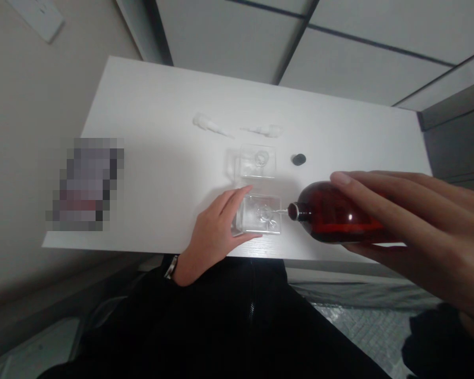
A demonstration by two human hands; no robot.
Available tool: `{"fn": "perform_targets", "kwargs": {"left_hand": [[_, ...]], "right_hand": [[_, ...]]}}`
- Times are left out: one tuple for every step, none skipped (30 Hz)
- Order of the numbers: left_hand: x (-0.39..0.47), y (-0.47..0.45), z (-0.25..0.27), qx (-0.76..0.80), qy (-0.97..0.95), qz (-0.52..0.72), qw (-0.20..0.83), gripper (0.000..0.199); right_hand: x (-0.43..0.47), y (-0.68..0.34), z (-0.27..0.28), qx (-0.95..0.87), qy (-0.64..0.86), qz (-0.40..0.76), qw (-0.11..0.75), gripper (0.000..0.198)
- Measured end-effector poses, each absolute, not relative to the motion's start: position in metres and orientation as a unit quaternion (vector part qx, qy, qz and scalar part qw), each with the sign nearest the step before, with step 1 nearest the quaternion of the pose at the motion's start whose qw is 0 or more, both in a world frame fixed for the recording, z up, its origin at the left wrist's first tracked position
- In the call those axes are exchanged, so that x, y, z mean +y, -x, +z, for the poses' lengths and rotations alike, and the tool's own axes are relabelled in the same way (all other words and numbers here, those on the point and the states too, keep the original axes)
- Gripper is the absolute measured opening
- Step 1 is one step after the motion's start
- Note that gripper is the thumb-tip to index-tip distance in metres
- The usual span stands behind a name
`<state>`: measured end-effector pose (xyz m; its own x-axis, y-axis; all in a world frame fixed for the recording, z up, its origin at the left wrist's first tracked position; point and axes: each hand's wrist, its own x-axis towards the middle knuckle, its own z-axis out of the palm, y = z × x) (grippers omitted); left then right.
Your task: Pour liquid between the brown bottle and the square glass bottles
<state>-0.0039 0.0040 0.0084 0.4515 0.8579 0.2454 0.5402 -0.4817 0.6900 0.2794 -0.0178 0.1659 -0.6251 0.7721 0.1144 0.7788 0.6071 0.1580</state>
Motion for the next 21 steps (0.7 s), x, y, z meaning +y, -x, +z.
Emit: {"fn": "perform_targets", "kwargs": {"left_hand": [[0.0040, 0.0041, 0.0083, 0.433, -0.809, 0.294, 0.269, 0.092], [0.0040, 0.0042, 0.0083, 0.433, -0.809, 0.292, 0.269, 0.092], [0.0040, 0.0043, 0.0082, 0.432, -0.809, 0.293, 0.269, 0.092], [0.0040, 0.0043, 0.0082, 0.431, -0.810, 0.295, 0.269, 0.092], [0.0039, 0.0042, 0.0082, 0.430, -0.809, 0.297, 0.269, 0.092], [0.0039, 0.0041, 0.0082, 0.430, -0.808, 0.299, 0.269, 0.092], [0.0038, 0.0039, 0.0083, 0.431, -0.807, 0.301, 0.270, 0.092], [0.0037, 0.0038, 0.0085, 0.431, -0.806, 0.301, 0.270, 0.092], [0.0036, 0.0037, 0.0087, 0.432, -0.806, 0.301, 0.270, 0.092], [0.0035, 0.0036, 0.0090, 0.433, -0.806, 0.300, 0.270, 0.092], [0.0035, 0.0035, 0.0092, 0.433, -0.806, 0.299, 0.270, 0.092], [0.0035, 0.0034, 0.0094, 0.434, -0.807, 0.298, 0.269, 0.092], [0.0035, 0.0033, 0.0096, 0.434, -0.807, 0.298, 0.269, 0.093], [0.0035, 0.0032, 0.0098, 0.434, -0.807, 0.298, 0.268, 0.093], [0.0035, 0.0031, 0.0099, 0.435, -0.806, 0.297, 0.270, 0.092], [0.0035, 0.0030, 0.0100, 0.437, -0.805, 0.297, 0.272, 0.092], [0.0036, 0.0029, 0.0101, 0.438, -0.804, 0.296, 0.274, 0.092], [0.0036, 0.0029, 0.0102, 0.438, -0.803, 0.295, 0.275, 0.091], [0.0036, 0.0029, 0.0102, 0.438, -0.804, 0.294, 0.275, 0.091], [0.0037, 0.0030, 0.0102, 0.436, -0.805, 0.295, 0.273, 0.091], [0.0037, 0.0030, 0.0100, 0.434, -0.807, 0.296, 0.271, 0.091]], "right_hand": [[-0.0175, -0.2794, 0.1658, -0.896, 0.433, -0.095, 0.018, 0.064], [-0.0173, -0.2794, 0.1656, -0.896, 0.434, -0.095, 0.018, 0.064], [-0.0171, -0.2793, 0.1654, -0.895, 0.435, -0.096, 0.018, 0.065], [-0.0171, -0.2792, 0.1652, -0.893, 0.438, -0.096, 0.019, 0.065], [-0.0171, -0.2791, 0.1650, -0.893, 0.440, -0.095, 0.021, 0.065], [-0.0170, -0.2790, 0.1648, -0.892, 0.442, -0.094, 0.024, 0.065], [-0.0169, -0.2788, 0.1645, -0.892, 0.441, -0.093, 0.024, 0.065], [-0.0167, -0.2785, 0.1643, -0.893, 0.440, -0.092, 0.023, 0.065], [-0.0165, -0.2782, 0.1641, -0.894, 0.438, -0.092, 0.023, 0.065], [-0.0163, -0.2779, 0.1639, -0.895, 0.436, -0.093, 0.022, 0.064], [-0.0162, -0.2776, 0.1637, -0.895, 0.435, -0.094, 0.021, 0.063], [-0.0162, -0.2774, 0.1635, -0.895, 0.435, -0.096, 0.021, 0.061], [-0.0163, -0.2772, 0.1633, -0.895, 0.434, -0.097, 0.020, 0.060], [-0.0165, -0.2772, 0.1632, -0.895, 0.435, -0.098, 0.021, 0.060], [-0.0168, -0.2774, 0.1632, -0.895, 0.435, -0.097, 0.021, 0.059], [-0.0171, -0.2777, 0.1632, -0.895, 0.435, -0.098, 0.021, 0.059], [-0.0174, -0.2781, 0.1633, -0.894, 0.436, -0.099, 0.023, 0.059], [-0.0175, -0.2786, 0.1634, -0.893, 0.438, -0.101, 0.025, 0.059], [-0.0174, -0.2791, 0.1636, -0.893, 0.437, -0.102, 0.025, 0.059], [-0.0171, -0.2795, 0.1638, -0.895, 0.435, -0.101, 0.022, 0.059], [-0.0167, -0.2800, 0.1641, -0.897, 0.431, -0.099, 0.017, 0.059]]}}
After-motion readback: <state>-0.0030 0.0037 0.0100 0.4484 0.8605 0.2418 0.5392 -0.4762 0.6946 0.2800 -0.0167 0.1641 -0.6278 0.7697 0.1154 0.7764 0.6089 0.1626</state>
